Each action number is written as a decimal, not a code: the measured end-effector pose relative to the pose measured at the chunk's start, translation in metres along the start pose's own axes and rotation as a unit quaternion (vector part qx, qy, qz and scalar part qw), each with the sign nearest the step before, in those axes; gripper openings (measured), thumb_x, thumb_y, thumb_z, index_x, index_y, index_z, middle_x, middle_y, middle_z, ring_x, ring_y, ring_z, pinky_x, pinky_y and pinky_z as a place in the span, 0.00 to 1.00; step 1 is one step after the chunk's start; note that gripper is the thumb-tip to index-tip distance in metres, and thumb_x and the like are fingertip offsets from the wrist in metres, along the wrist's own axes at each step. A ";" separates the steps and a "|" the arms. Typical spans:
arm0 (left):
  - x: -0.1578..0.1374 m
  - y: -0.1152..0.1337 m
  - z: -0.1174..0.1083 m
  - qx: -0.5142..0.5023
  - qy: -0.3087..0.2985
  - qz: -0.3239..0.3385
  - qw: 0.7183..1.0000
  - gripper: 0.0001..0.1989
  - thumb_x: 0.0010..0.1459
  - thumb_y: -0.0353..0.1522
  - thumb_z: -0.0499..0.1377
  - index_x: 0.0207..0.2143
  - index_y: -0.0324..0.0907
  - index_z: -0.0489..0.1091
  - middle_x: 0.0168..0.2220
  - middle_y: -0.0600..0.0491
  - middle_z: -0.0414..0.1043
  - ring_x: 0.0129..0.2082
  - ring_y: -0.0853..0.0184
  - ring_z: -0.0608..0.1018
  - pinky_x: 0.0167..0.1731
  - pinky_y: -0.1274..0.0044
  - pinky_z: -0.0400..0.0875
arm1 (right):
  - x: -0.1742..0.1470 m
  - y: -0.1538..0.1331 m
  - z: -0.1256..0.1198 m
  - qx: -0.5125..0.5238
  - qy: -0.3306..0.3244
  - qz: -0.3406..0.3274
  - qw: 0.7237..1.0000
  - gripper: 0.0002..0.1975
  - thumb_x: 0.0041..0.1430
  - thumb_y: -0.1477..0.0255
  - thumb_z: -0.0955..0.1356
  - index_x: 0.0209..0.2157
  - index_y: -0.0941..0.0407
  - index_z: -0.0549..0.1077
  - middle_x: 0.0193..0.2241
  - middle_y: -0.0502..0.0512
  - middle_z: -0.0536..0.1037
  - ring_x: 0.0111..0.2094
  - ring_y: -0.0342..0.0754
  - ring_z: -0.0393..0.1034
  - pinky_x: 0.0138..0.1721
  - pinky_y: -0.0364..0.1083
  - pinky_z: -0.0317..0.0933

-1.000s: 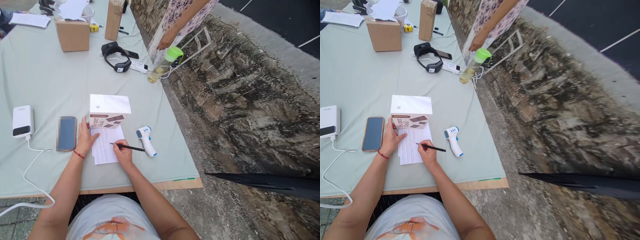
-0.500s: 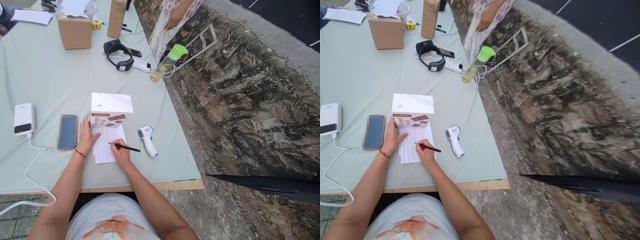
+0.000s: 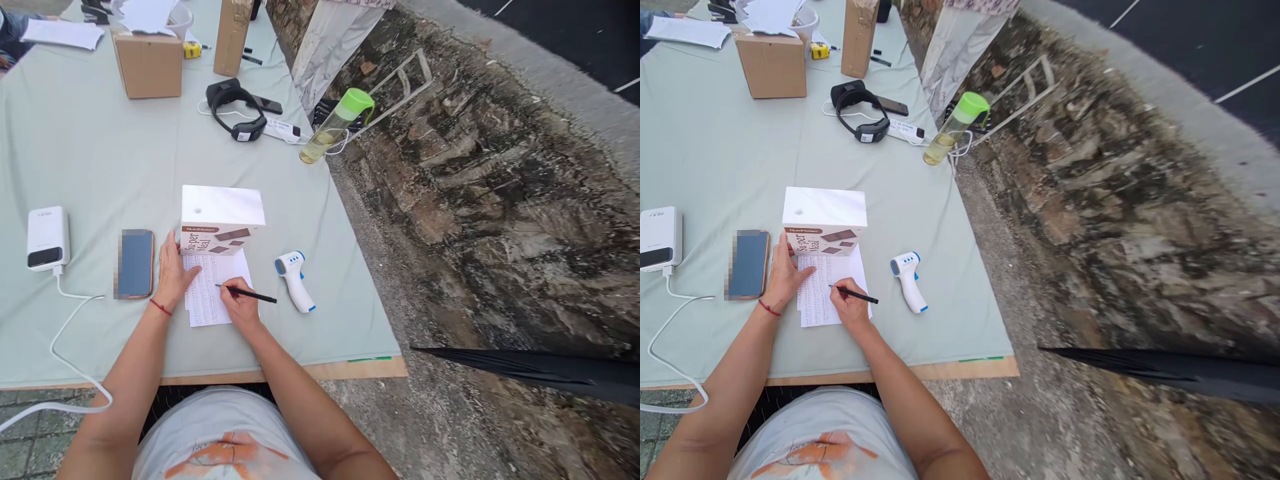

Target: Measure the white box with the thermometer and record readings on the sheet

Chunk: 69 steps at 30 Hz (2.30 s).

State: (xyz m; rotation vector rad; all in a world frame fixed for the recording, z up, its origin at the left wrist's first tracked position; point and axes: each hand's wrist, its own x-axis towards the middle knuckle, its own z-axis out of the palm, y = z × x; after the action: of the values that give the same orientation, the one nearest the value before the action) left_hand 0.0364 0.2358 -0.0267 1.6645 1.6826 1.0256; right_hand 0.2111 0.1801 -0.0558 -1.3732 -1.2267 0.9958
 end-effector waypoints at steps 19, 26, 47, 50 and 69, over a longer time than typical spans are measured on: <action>0.000 0.003 0.001 0.010 0.003 0.000 1.000 0.50 0.46 0.26 0.67 0.68 0.46 0.48 0.49 0.46 0.63 0.53 0.53 0.68 0.53 0.57 0.69 | 0.000 -0.005 0.001 -0.021 0.000 0.008 1.000 0.05 0.50 0.66 0.66 0.25 0.52 0.68 0.20 0.46 0.68 0.23 0.44 0.62 0.27 0.45 0.60; 0.000 0.003 0.001 0.009 0.005 0.006 1.000 0.49 0.46 0.25 0.67 0.67 0.46 0.49 0.48 0.47 0.63 0.51 0.55 0.68 0.52 0.58 0.69 | 0.001 -0.005 0.001 -0.020 0.006 0.002 1.000 0.05 0.50 0.65 0.66 0.25 0.52 0.67 0.19 0.45 0.67 0.22 0.44 0.61 0.27 0.45 0.59; 0.001 0.003 0.001 0.002 0.004 -0.005 1.000 0.48 0.45 0.25 0.67 0.67 0.45 0.50 0.47 0.48 0.62 0.51 0.54 0.68 0.53 0.57 0.68 | 0.000 -0.003 0.002 -0.028 0.020 -0.003 0.999 0.05 0.50 0.66 0.65 0.25 0.51 0.67 0.20 0.45 0.68 0.23 0.44 0.62 0.27 0.45 0.60; 0.001 0.002 0.002 0.000 0.007 -0.003 1.000 0.49 0.45 0.26 0.67 0.67 0.46 0.50 0.47 0.48 0.62 0.52 0.54 0.68 0.53 0.57 0.68 | -0.001 -0.001 0.001 -0.032 0.023 -0.006 0.999 0.05 0.51 0.66 0.66 0.25 0.52 0.67 0.20 0.45 0.67 0.23 0.44 0.61 0.27 0.45 0.60; 0.000 0.003 0.001 0.002 0.008 -0.005 1.000 0.49 0.46 0.25 0.67 0.68 0.46 0.50 0.48 0.47 0.61 0.51 0.54 0.69 0.53 0.56 0.69 | 0.001 0.000 0.002 -0.028 0.043 0.003 0.999 0.06 0.50 0.65 0.65 0.25 0.51 0.67 0.20 0.45 0.68 0.23 0.44 0.62 0.28 0.46 0.60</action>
State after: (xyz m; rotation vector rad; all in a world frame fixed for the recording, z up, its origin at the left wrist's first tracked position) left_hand 0.0392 0.2360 -0.0248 1.6521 1.7022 1.0338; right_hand 0.2093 0.1813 -0.0559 -1.4496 -1.1940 0.9041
